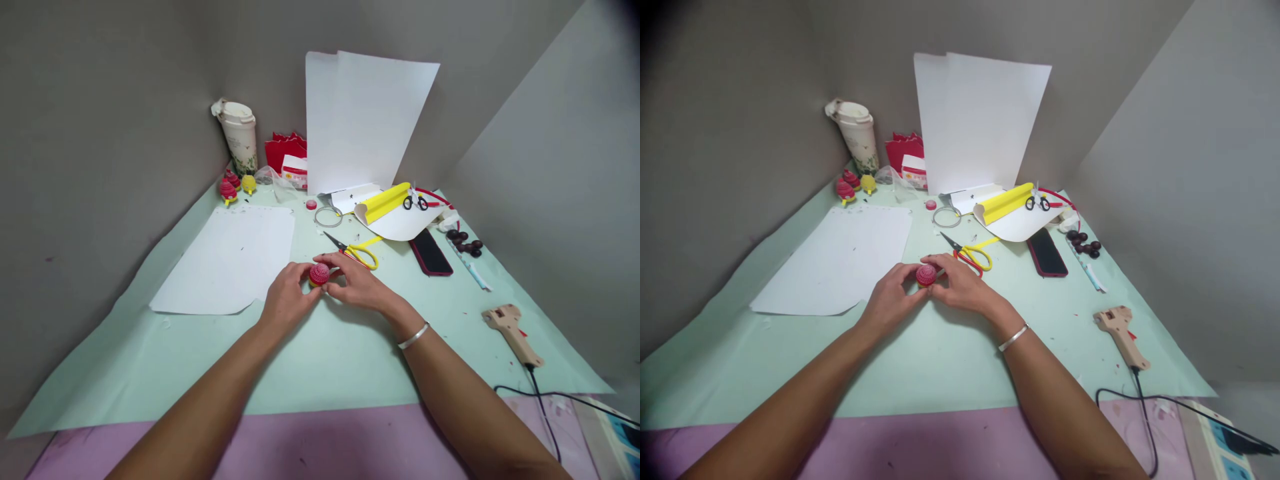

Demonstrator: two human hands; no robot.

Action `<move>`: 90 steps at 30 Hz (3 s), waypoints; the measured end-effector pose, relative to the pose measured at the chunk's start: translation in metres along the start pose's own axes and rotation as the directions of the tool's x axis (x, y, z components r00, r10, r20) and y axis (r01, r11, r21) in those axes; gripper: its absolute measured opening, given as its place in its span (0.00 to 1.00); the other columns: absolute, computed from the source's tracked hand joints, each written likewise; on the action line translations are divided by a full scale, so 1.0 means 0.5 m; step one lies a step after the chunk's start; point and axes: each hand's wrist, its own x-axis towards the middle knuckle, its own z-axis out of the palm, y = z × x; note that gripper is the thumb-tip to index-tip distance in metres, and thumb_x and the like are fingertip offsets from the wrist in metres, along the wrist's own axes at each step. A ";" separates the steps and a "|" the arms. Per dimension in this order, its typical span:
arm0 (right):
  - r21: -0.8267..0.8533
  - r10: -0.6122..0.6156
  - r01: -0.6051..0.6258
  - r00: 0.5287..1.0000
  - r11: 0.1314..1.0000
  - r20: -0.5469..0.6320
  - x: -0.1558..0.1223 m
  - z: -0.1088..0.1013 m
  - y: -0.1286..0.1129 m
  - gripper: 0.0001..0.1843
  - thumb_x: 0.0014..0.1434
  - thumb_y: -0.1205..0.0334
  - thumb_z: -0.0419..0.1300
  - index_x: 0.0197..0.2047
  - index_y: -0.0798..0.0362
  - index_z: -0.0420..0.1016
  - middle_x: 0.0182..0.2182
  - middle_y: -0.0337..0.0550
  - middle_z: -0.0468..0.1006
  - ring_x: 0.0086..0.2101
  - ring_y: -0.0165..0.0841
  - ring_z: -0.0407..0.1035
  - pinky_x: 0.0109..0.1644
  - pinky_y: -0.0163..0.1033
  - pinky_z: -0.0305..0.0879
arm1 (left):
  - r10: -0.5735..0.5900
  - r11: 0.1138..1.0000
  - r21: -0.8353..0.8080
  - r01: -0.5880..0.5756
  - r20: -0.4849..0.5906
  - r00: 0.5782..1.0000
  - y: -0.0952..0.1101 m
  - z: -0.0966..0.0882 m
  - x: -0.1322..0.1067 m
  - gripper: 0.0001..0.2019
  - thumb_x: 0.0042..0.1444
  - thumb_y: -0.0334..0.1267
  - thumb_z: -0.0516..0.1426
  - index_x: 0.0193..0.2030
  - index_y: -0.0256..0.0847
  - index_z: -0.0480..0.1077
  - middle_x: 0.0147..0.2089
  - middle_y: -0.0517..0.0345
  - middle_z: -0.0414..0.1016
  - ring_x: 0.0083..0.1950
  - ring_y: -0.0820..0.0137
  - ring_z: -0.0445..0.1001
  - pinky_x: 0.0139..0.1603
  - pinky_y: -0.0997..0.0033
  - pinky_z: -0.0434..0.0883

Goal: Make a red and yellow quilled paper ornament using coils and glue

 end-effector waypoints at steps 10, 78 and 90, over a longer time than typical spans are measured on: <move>-0.022 -0.018 0.017 1.000 1.000 -0.013 0.000 0.002 0.012 0.30 0.53 0.69 0.61 0.60 0.51 0.67 0.54 0.48 0.73 0.52 0.38 0.70 0.55 0.46 0.70 | -0.005 1.000 0.012 0.005 0.003 1.000 0.000 0.001 0.000 0.15 0.52 0.39 0.60 0.48 0.44 0.72 0.46 0.57 0.75 0.47 0.63 0.74 0.49 0.62 0.71; 0.065 0.067 -0.067 0.998 0.996 -0.008 0.004 -0.006 0.000 0.23 0.57 0.64 0.63 0.57 0.51 0.69 0.52 0.49 0.74 0.50 0.38 0.71 0.50 0.45 0.73 | 0.022 1.000 0.003 -0.022 -0.024 0.999 0.000 0.006 0.005 0.14 0.55 0.42 0.59 0.49 0.46 0.71 0.48 0.55 0.76 0.49 0.62 0.74 0.51 0.60 0.71; 0.086 0.078 -0.077 0.997 0.993 -0.009 0.005 -0.004 0.001 0.19 0.57 0.64 0.63 0.53 0.52 0.70 0.49 0.47 0.76 0.48 0.37 0.72 0.49 0.45 0.73 | 0.029 1.000 0.010 -0.028 -0.024 0.999 -0.003 0.008 0.004 0.13 0.56 0.42 0.58 0.48 0.46 0.72 0.47 0.56 0.76 0.48 0.63 0.75 0.50 0.62 0.71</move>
